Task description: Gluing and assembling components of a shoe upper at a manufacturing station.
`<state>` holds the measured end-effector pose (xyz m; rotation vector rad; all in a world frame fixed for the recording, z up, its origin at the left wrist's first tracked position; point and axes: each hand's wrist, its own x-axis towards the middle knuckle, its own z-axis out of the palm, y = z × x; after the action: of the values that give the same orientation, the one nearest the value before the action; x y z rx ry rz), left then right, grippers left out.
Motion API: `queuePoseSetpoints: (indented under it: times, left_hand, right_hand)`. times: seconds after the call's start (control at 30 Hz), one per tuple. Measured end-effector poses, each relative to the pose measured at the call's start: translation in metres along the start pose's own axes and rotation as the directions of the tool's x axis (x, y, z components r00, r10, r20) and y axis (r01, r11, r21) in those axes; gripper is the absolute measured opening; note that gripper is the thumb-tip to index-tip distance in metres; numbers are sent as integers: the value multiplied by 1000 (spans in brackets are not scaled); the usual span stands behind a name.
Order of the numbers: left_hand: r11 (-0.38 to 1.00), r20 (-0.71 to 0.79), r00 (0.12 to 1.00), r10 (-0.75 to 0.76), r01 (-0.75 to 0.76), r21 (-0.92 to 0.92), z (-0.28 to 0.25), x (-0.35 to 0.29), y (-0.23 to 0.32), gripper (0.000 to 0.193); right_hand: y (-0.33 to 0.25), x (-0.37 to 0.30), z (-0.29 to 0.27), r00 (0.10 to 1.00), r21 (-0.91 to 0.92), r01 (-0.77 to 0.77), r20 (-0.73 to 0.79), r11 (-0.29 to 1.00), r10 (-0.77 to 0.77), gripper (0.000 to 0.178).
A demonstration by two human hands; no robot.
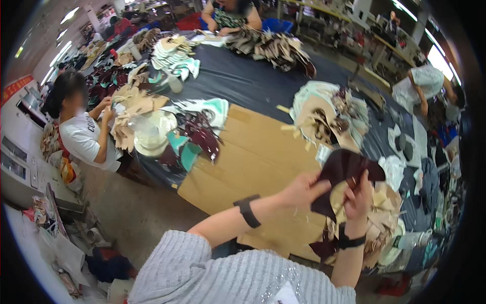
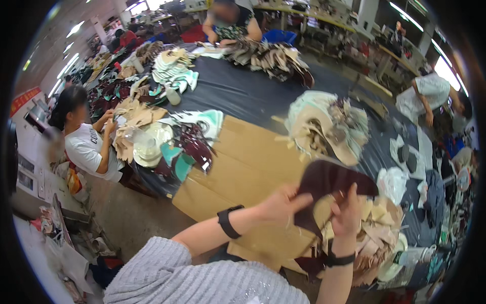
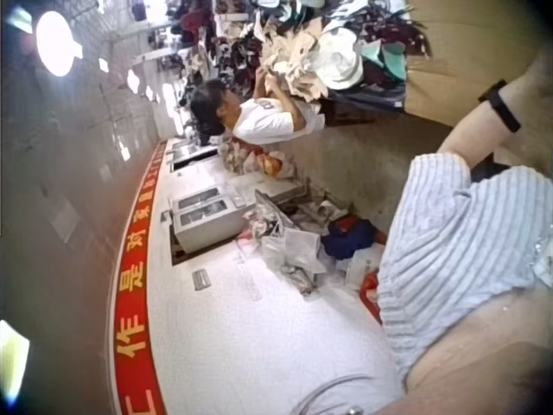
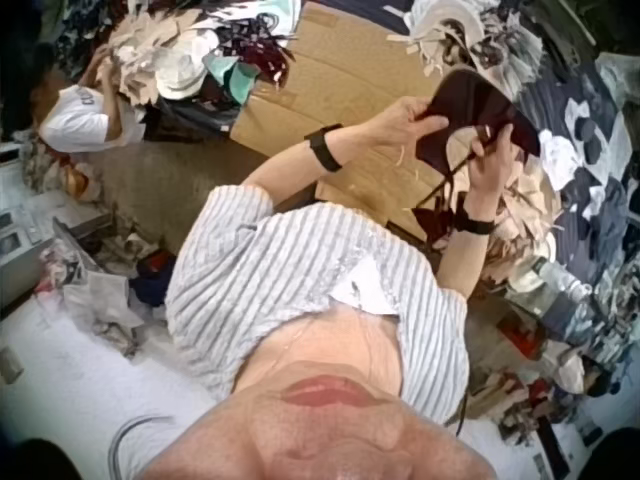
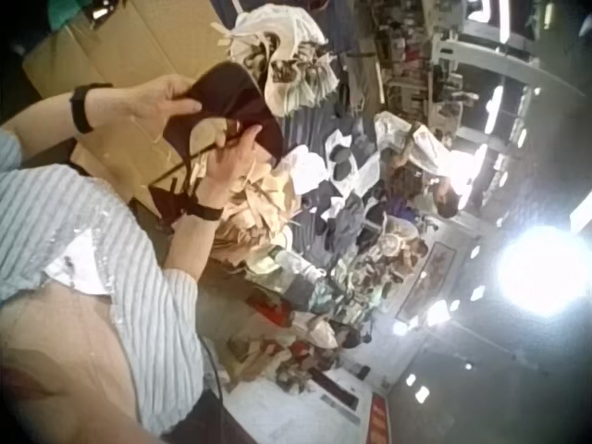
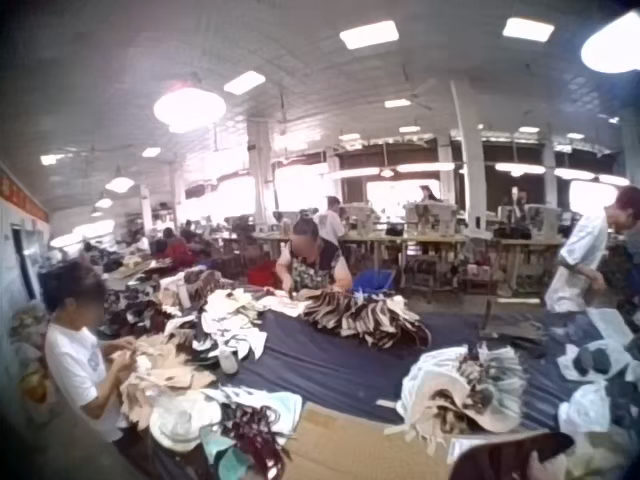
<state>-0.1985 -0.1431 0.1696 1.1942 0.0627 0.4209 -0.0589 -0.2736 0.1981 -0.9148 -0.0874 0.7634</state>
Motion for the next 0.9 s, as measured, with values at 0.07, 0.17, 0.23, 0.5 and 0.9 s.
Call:
queuePoseSetpoints:
  times: [0.07, 0.17, 0.23, 0.5, 0.9]
  left_hand:
    - [997, -201, 977, -67, 59, -46, -3, 12, -5, 30]
    - [981, -304, 952, 32, 28, 190, -16, 18, -10, 28]
    - [952, -352, 930, 107, 6, 305, -19, 21, -12, 22]
    - [230, -123, 895, 429, 23, 973, 7, 27, 6, 23]
    - [657, 69, 991, 115, -128, 743, -3, -5, -11, 47]
  right_hand:
    - [-1, 8, 4, 997, -89, -66, 19, 994, 68, 18]
    - [15, 39, -51, 997, -143, 53, -51, 988, -61, 24]
    - [11, 44, -56, 986, -230, 109, -99, 967, -135, 28]
    - [26, 30, -5, 988, -432, 94, 150, 897, -32, 84]
    - [-33, 7, 18, 888, -82, -253, 376, 964, 265, 62]
